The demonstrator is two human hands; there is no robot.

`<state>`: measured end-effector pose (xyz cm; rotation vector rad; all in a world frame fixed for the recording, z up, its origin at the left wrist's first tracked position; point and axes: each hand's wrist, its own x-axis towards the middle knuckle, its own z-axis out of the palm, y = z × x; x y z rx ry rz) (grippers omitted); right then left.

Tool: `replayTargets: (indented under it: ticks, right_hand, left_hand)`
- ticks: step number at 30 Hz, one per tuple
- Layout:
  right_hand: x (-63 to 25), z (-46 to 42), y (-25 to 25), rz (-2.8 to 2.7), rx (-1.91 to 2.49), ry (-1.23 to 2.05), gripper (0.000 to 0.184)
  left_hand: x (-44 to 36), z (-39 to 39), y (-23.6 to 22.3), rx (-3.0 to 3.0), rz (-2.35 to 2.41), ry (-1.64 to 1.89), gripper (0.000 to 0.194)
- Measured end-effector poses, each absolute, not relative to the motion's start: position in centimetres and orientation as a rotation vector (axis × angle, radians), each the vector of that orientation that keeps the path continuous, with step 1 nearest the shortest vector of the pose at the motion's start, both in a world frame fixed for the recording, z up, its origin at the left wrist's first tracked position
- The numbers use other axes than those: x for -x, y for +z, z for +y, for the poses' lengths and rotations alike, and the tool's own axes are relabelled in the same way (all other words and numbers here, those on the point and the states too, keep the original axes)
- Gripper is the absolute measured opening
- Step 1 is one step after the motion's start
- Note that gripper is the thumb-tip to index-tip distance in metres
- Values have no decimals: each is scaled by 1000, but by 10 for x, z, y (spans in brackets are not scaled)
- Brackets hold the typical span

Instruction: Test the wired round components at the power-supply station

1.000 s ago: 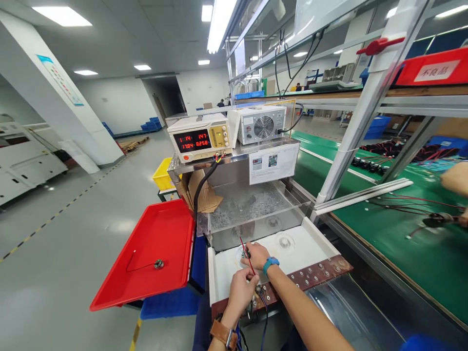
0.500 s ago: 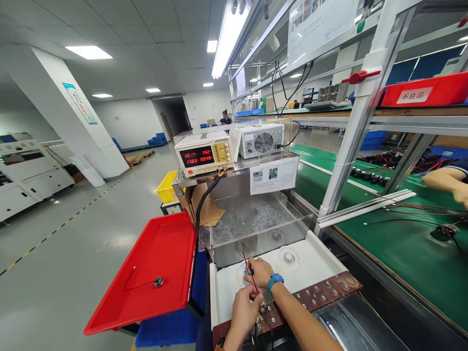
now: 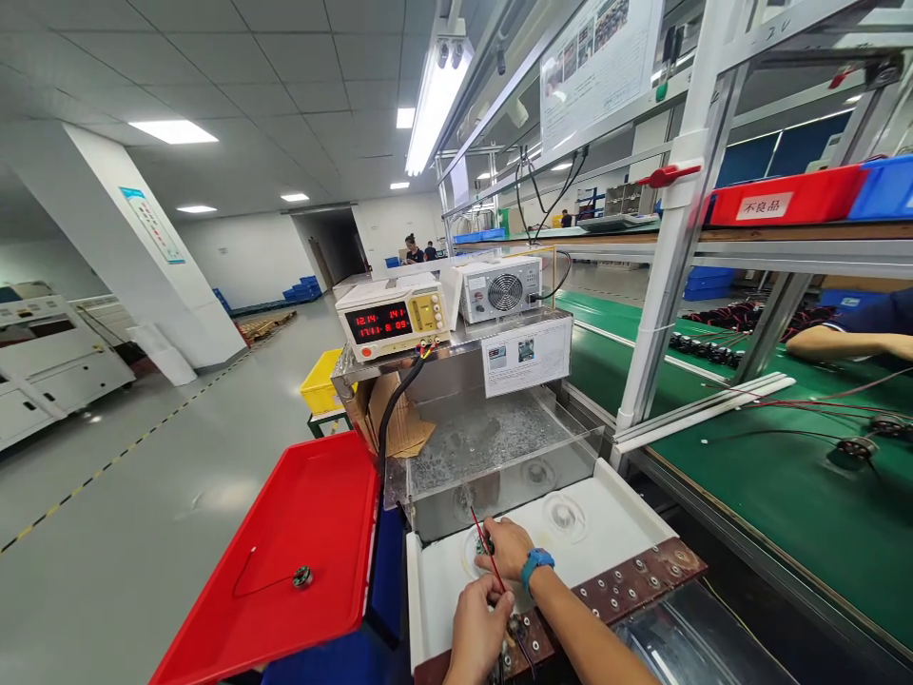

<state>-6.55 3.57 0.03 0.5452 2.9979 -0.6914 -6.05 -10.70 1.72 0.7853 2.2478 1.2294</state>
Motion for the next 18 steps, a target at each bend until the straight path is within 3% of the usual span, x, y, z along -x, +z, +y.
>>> replayTargets:
  ticks: [4,9,14,18]
  right_hand:
    - [67,37,1,3001,-534,-689,41]
    - [68,35,7,3092,-659,-753,37]
    - [47,72,24,3067,-1318,-1389,32]
    - [-21,150,49,2985,-1985,-1772,34]
  left_hand:
    - [63,-106,12,-814,2245,1219,20]
    - [70,-105,5,-869,2243,1238,38]
    - [91,-102,-12,-779,2146,1237,56]
    - [107,-100,-19,-610,2064,1290,65]
